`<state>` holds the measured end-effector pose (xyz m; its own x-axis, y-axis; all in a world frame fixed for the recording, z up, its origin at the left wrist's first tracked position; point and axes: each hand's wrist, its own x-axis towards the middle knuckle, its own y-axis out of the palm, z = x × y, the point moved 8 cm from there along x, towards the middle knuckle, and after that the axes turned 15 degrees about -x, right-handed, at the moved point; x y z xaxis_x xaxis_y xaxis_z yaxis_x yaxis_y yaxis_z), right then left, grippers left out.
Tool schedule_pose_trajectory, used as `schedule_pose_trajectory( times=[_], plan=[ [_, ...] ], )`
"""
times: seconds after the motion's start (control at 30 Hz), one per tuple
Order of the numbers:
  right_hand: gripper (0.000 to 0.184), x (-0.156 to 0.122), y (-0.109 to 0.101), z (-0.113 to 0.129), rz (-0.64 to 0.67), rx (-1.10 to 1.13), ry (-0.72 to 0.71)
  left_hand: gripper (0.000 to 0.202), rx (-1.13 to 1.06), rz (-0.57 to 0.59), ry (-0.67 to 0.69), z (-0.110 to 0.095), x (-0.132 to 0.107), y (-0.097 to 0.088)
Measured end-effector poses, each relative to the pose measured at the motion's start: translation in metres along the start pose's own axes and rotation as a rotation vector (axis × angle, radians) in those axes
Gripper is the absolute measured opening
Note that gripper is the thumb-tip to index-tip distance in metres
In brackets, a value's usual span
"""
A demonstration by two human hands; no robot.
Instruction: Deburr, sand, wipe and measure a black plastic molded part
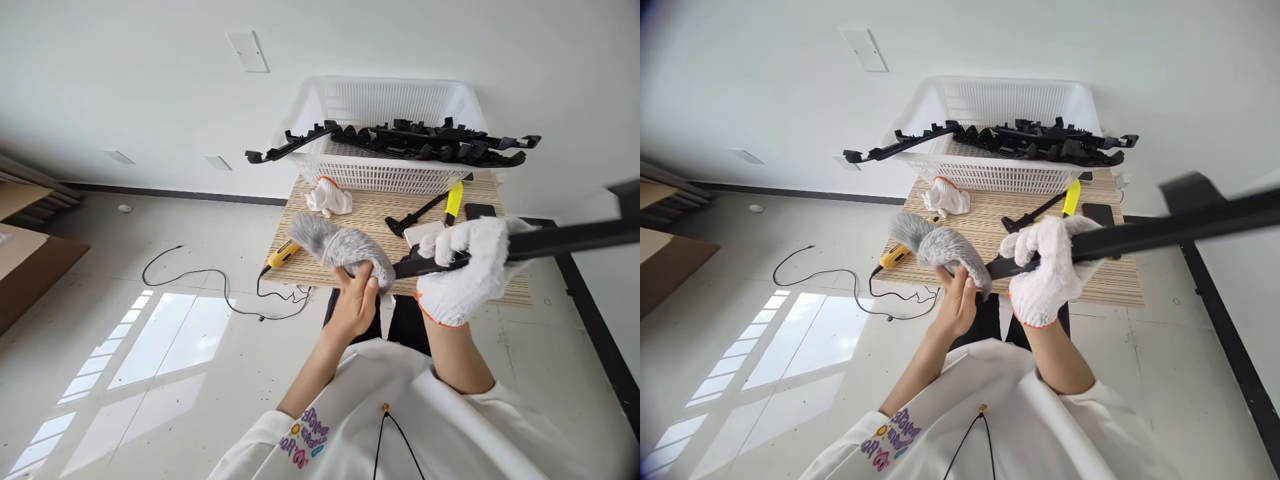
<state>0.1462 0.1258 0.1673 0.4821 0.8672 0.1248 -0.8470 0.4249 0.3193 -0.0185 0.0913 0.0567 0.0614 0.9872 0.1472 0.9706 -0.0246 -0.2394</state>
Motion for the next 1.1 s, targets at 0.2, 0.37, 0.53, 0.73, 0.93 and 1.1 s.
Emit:
schedule_pose_trajectory(
  times=[0.2,0.37,0.53,0.73,0.93,1.1],
  plan=[
    [0.021,0.0,0.029,-0.019,0.213,0.08,0.083,0.042,0.142,0.239,0.199,-0.026,0.011,0.014],
    [0.022,-0.019,0.053,-0.04,0.592,-0.027,0.229,0.032,-0.165,0.493,0.056,-0.024,-0.001,0.036],
    [0.013,-0.019,0.049,-0.043,0.676,-0.121,0.13,0.029,-0.226,0.399,0.039,-0.018,0.007,0.029],
    [0.016,-0.013,0.031,-0.047,0.648,-0.141,0.097,0.053,-0.171,0.141,-0.009,-0.003,0.015,0.011],
    [0.023,-0.011,0.021,-0.057,0.585,-0.131,0.187,0.059,-0.344,0.053,-0.229,0.02,0.011,0.011],
    [0.031,0.002,0.001,-0.045,0.451,-0.142,0.108,0.051,-0.337,-0.209,-0.233,0.029,0.033,-0.035]
  ],
)
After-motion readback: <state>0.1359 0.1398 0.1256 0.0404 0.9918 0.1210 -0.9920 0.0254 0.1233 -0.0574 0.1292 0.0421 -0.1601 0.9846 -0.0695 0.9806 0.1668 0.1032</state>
